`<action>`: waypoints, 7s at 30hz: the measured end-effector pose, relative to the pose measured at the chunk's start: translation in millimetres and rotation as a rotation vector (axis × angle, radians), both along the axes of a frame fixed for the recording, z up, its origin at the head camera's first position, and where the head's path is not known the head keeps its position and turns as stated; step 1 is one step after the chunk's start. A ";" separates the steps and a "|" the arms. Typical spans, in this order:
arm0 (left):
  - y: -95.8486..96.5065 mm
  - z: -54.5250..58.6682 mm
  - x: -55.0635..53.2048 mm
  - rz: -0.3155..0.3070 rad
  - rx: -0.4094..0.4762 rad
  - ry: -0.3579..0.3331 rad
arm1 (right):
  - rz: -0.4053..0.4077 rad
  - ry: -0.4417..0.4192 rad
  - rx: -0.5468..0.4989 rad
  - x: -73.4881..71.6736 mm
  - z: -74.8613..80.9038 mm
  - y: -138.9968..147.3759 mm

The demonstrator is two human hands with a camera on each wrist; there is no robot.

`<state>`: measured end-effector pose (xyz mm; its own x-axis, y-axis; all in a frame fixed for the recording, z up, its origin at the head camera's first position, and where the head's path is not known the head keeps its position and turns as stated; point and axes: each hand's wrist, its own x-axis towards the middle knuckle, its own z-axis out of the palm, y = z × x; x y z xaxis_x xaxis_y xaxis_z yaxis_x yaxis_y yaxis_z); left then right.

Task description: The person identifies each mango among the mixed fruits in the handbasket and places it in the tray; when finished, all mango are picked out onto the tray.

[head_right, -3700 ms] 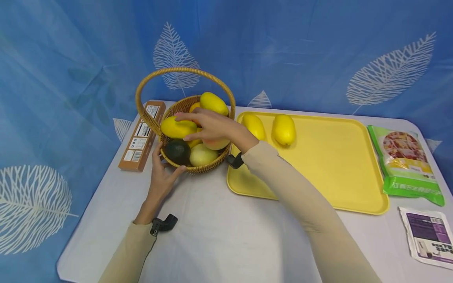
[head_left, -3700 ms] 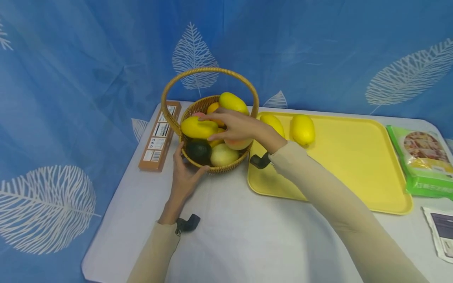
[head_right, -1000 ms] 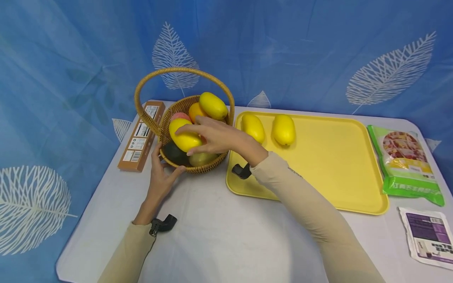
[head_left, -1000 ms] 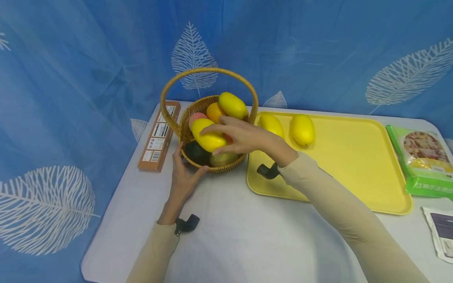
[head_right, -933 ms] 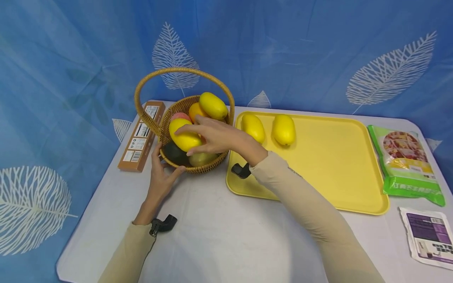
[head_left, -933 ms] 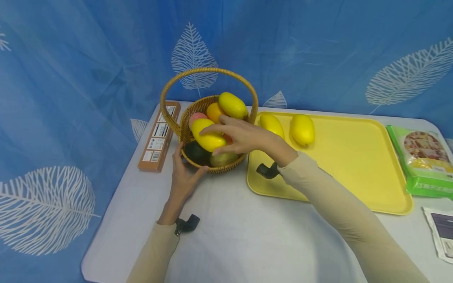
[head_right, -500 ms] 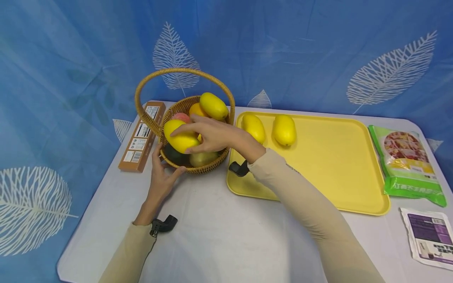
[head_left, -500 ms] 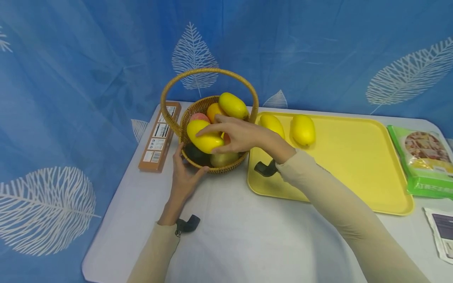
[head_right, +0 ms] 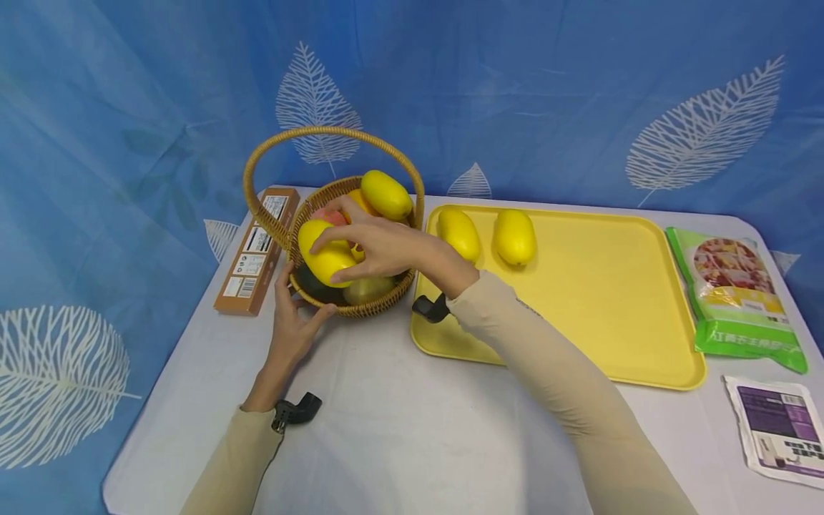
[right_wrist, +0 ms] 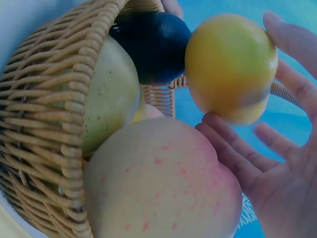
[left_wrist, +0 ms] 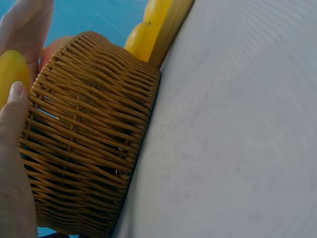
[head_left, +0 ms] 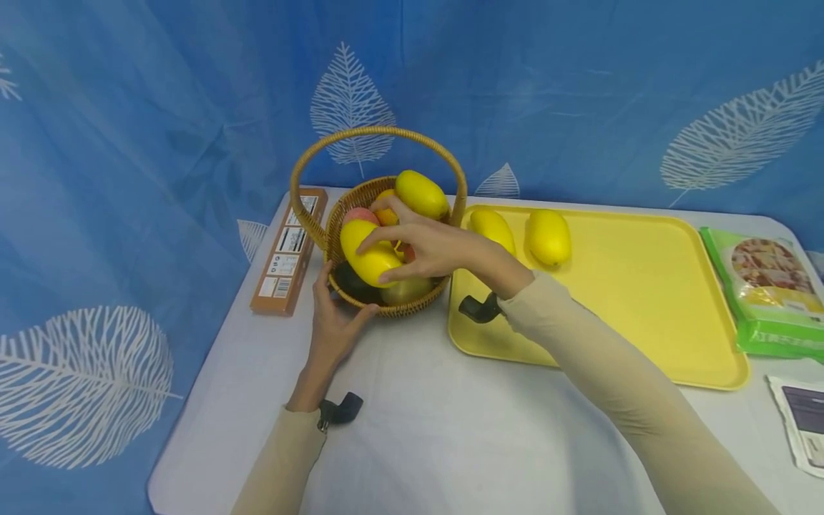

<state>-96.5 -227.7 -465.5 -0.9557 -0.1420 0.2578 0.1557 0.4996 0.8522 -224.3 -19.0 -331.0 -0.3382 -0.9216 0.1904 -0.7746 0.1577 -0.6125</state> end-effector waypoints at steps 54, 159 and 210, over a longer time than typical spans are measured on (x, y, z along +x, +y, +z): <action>-3.4 5.5 -4.7 -0.003 0.031 -0.026 | -0.474 0.009 -0.117 77.0 -64.8 145.0; -4.0 1.5 -5.9 0.004 0.011 -0.033 | -0.312 -0.011 0.200 -38.7 -2.3 11.6; -5.1 3.8 -4.3 -0.003 -0.002 -0.029 | -0.405 -0.035 0.320 -50.3 -13.1 -3.6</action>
<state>-100.8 -232.8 -461.8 -0.9631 -0.1391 0.2306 0.1324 0.5008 0.8553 -274.6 -22.6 -344.2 -0.6814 -0.7254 -0.0977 -0.5922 0.6248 -0.5088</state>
